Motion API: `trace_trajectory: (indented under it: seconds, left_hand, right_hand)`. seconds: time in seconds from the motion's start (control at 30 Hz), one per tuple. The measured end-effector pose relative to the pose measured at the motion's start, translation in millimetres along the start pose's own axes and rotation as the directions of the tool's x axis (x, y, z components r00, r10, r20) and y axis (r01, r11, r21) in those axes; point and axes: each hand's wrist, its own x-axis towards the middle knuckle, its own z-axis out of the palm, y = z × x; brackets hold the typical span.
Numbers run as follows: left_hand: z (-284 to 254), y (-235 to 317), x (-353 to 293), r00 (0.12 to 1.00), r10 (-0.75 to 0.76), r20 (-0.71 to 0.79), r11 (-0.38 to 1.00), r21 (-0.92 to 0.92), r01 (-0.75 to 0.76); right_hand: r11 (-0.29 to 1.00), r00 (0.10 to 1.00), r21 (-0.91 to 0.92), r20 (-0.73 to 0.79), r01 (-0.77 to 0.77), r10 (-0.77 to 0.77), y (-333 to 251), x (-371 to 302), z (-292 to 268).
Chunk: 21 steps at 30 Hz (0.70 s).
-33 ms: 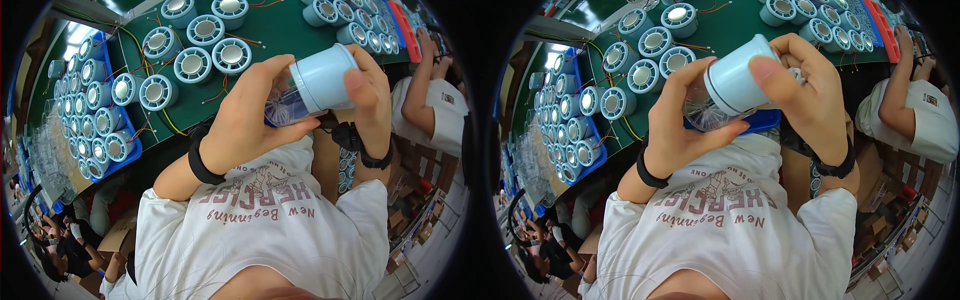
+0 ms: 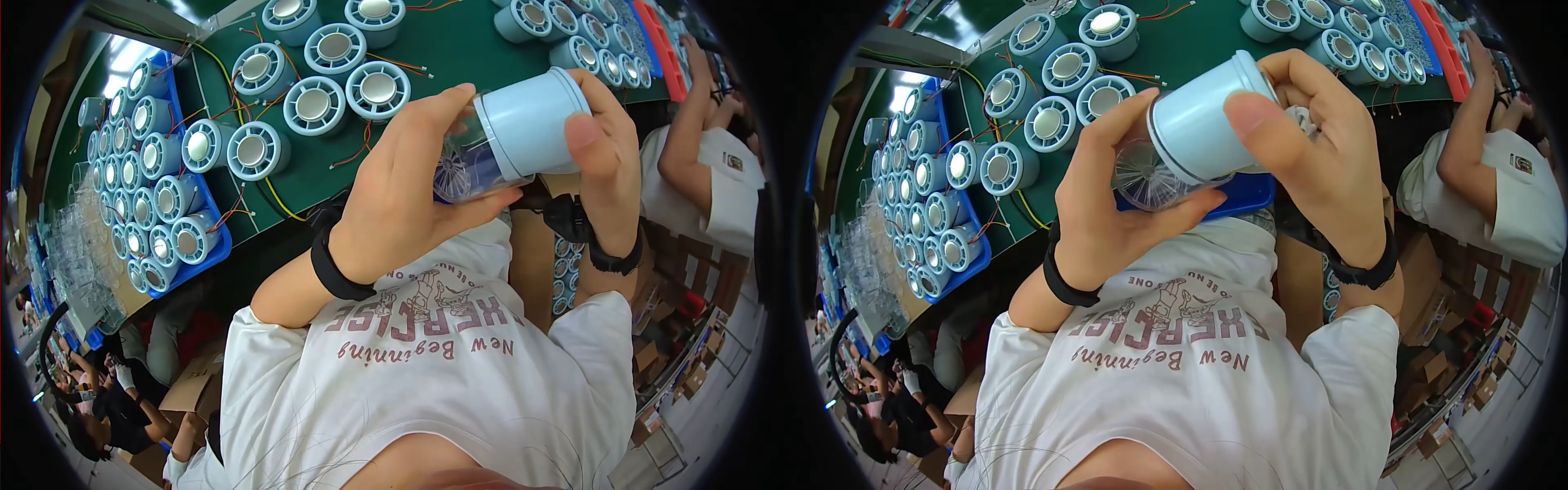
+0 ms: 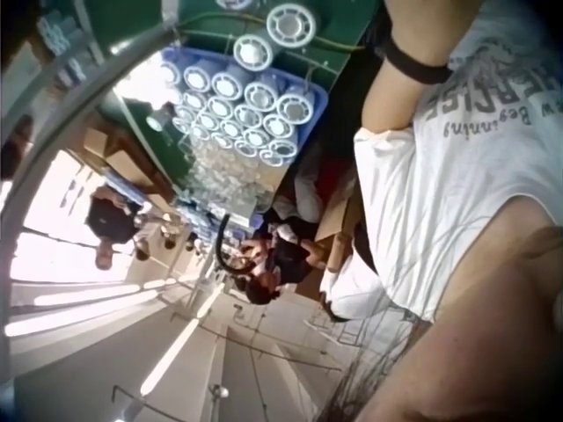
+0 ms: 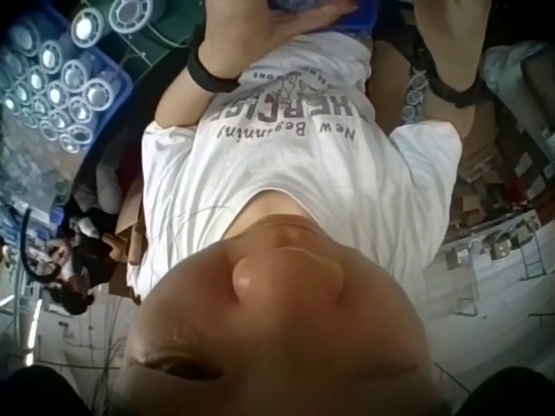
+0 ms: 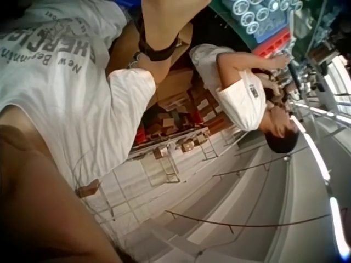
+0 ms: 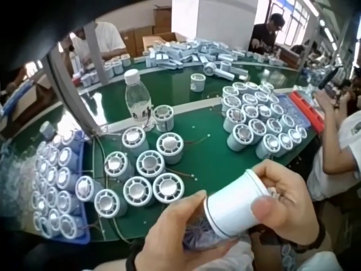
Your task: The person picks up fan motors one by one, wipes each with a cloth, and places them into a cardboard box, occasionally moving a blue tray to access more motors.
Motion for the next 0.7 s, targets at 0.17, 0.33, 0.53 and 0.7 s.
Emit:
trace_trajectory:
  seconds: [0.17, 0.33, 0.53, 0.7]
  left_hand:
    - [-3, 6, 0, 0.996, -0.073, -0.046, 0.997, 0.008, 0.073]
    - [4, -10, -1, 0.982, -0.186, 0.019, 0.966, -0.181, 0.186]
    - [-2, 0, -17, 0.799, -0.475, 0.369, 0.799, -0.200, 0.567]
    - [-33, 14, -57, 0.942, -0.283, 0.182, 0.958, -0.003, 0.288]
  right_hand:
    - [0.979, 0.990, -0.149, 0.043, 0.136, -0.131, 0, 7, -8]
    - [0.990, 0.993, -0.084, -0.024, 0.112, -0.114, 0, 10, -12]
    - [0.935, 0.960, 0.261, -0.205, 0.240, -0.189, 8, 33, 0]
    - [0.859, 0.980, -0.488, -0.033, 0.156, -0.197, 13, 70, 2]
